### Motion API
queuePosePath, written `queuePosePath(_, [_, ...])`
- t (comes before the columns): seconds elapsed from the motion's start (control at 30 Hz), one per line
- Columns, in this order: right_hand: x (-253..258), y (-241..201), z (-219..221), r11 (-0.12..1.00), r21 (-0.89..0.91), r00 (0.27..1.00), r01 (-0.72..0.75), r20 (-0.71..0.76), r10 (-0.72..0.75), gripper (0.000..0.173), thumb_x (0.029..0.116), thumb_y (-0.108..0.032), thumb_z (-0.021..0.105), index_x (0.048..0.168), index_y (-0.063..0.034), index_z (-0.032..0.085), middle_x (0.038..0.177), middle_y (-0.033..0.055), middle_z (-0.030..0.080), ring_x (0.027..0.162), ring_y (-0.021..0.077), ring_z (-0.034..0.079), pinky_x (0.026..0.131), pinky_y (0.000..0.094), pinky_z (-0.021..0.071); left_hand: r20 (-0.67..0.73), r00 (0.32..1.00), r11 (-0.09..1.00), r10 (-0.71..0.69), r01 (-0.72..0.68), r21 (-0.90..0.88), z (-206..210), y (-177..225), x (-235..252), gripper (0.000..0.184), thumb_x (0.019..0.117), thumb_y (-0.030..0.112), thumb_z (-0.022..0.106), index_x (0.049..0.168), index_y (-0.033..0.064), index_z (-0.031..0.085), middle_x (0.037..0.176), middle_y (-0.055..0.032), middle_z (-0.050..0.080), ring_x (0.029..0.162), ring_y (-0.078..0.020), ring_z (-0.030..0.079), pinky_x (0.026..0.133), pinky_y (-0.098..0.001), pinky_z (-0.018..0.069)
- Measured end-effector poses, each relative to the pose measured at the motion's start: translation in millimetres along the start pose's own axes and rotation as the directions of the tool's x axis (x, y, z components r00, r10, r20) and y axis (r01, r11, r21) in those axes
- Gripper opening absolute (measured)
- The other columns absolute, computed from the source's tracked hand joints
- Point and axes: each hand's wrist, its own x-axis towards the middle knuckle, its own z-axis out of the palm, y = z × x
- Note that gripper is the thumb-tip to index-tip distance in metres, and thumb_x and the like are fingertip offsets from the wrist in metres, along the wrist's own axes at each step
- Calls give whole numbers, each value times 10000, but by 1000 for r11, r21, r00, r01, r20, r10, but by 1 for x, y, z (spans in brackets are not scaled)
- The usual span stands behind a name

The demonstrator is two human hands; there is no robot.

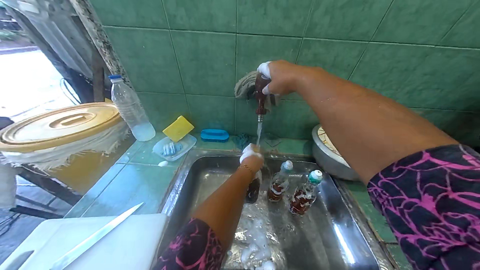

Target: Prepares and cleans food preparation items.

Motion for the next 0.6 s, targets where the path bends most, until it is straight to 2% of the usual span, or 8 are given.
queuePosePath(0.17, [-1, 5, 1, 999, 31, 999, 32, 2, -33, 446, 983, -101, 657, 1404, -14, 537, 1365, 220, 588, 1277, 369, 574, 1072, 558, 446, -8, 994, 989, -105, 105, 105, 3, 13, -6, 355, 994, 186, 642, 1313, 36, 598, 1271, -253, 617, 1167, -382, 615, 971, -562, 504])
queuePosePath(0.27, [-13, 8, 31, 922, 387, 990, 18, -134, 37, 662, 962, -66, 664, 1538, 23, 350, 1505, 245, 469, 1355, 344, 521, 1106, 500, 450, -7, 990, 984, -139, 139, 110, 1, 14, -10, 364, 995, 206, 638, 1303, 15, 603, 1270, -264, 616, 1167, -395, 614, 973, -576, 502])
queuePosePath(0.33, [-30, 4, 73, 661, 750, 948, 35, -233, 214, 901, 860, 86, 651, 1614, -38, 174, 1570, 221, 402, 1362, 305, 521, 1075, 465, 497, 3, 999, 997, -52, 52, 58, -4, 2, -7, 332, 1004, 186, 625, 1306, 48, 610, 1263, -255, 623, 1170, -395, 607, 977, -595, 487])
queuePosePath(0.37, [-38, -2, 98, 492, 869, 910, 61, -250, 330, 892, 845, 139, 581, 1611, -61, 170, 1566, 195, 412, 1332, 269, 538, 1042, 434, 511, 3, 1000, 1000, -7, 7, 14, -6, -6, -4, 334, 994, 168, 638, 1313, 75, 608, 1250, -233, 636, 1161, -377, 614, 973, -586, 490])
queuePosePath(0.4, [-43, -10, 123, 334, 939, 856, 82, -238, 460, 790, 877, 138, 516, 1586, -49, 223, 1526, 184, 458, 1251, 243, 581, 978, 406, 528, 4, 999, 999, 37, -37, -37, -8, -16, 0, 356, 981, 161, 663, 1325, 95, 601, 1238, -206, 653, 1150, -349, 628, 976, -567, 500])
queuePosePath(0.47, [-47, -28, 167, 93, 995, 755, 20, -76, 651, 430, 991, 62, 473, 1418, 45, 429, 1234, 178, 588, 953, 212, 639, 816, 379, 561, 18, 997, 995, 71, -70, -75, -12, -27, 2, 415, 977, 162, 682, 1376, 121, 574, 1260, -184, 657, 1166, -324, 634, 999, -550, 502])
queuePosePath(0.53, [-45, -39, 195, -57, 990, 756, -132, 138, 640, 278, 1060, -40, 470, 1307, 65, 540, 1008, 138, 615, 773, 166, 612, 706, 323, 549, 25, 998, 998, 53, -52, -22, -13, -29, -2, 423, 987, 168, 654, 1396, 111, 561, 1290, -211, 637, 1201, -356, 610, 1013, -585, 479])
queuePosePath(0.6, [-40, -41, 202, -113, 965, 779, -237, 258, 571, 259, 1071, -102, 516, 1282, 33, 579, 970, 102, 628, 709, 123, 593, 645, 271, 521, 15, 1000, 1000, 16, -15, -10, -15, -27, -5, 415, 986, 174, 667, 1377, 77, 567, 1291, -233, 629, 1215, -376, 597, 1022, -590, 466])
